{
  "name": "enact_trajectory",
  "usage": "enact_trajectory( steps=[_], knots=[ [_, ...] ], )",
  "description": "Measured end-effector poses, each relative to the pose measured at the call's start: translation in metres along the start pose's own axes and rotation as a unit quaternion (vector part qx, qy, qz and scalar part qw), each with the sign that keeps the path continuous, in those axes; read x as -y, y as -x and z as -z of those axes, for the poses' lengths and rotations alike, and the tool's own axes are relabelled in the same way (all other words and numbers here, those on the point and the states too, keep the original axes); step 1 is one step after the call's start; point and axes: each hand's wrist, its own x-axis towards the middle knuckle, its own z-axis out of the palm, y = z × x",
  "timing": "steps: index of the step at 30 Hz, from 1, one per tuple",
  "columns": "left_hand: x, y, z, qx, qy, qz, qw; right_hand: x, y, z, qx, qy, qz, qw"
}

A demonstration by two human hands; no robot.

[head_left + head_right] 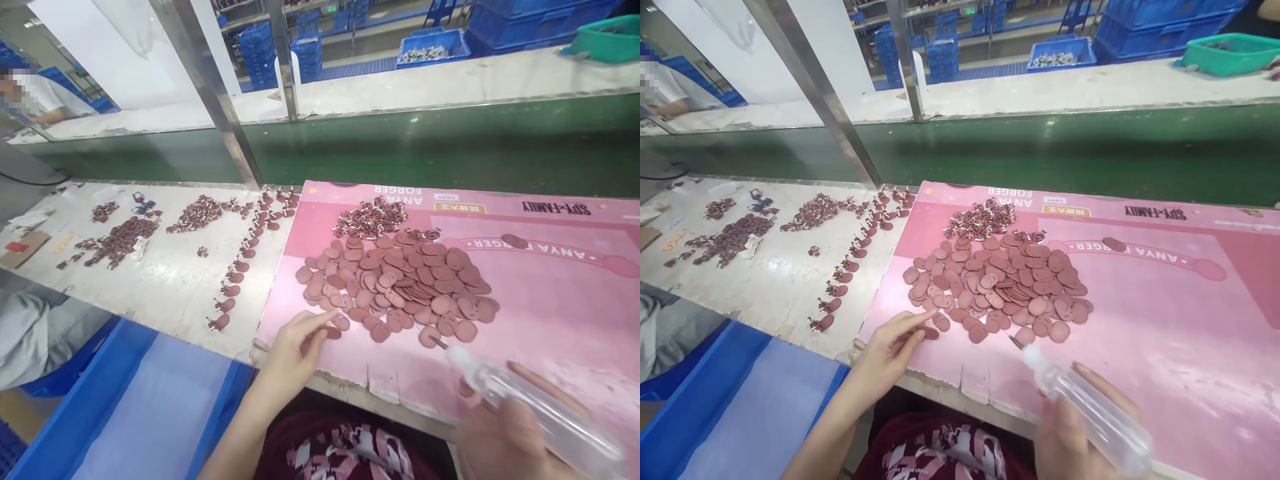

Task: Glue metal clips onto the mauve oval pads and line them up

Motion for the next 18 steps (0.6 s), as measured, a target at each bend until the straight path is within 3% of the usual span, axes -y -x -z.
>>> enact_trajectory(
  steps=[2, 5, 9, 14, 18],
  knots=[
    [0.000, 0.002, -0.002, 0.005, -0.035, -0.027, 0.999, 0.008, 0.011, -0.019, 0.052, -0.058, -0.068, 0.995],
    [0.004, 0.000, -0.005, -0.013, -0.087, -0.074, 0.993, 0.011, 0.019, -0.034, 0.145, -0.054, -0.140, 0.978],
    [0.013, -0.005, -0.004, -0.020, -0.105, -0.130, 0.986, 0.002, 0.020, -0.035, 0.160, -0.006, -0.123, 0.980],
    [0.015, -0.007, 0.000, 0.004, -0.109, -0.106, 0.988, 0.005, 0.023, -0.037, 0.178, 0.031, -0.119, 0.976],
    [0.014, -0.009, 0.001, -0.010, -0.155, -0.079, 0.985, 0.018, 0.027, -0.046, 0.189, 0.075, -0.108, 0.973]
  ],
)
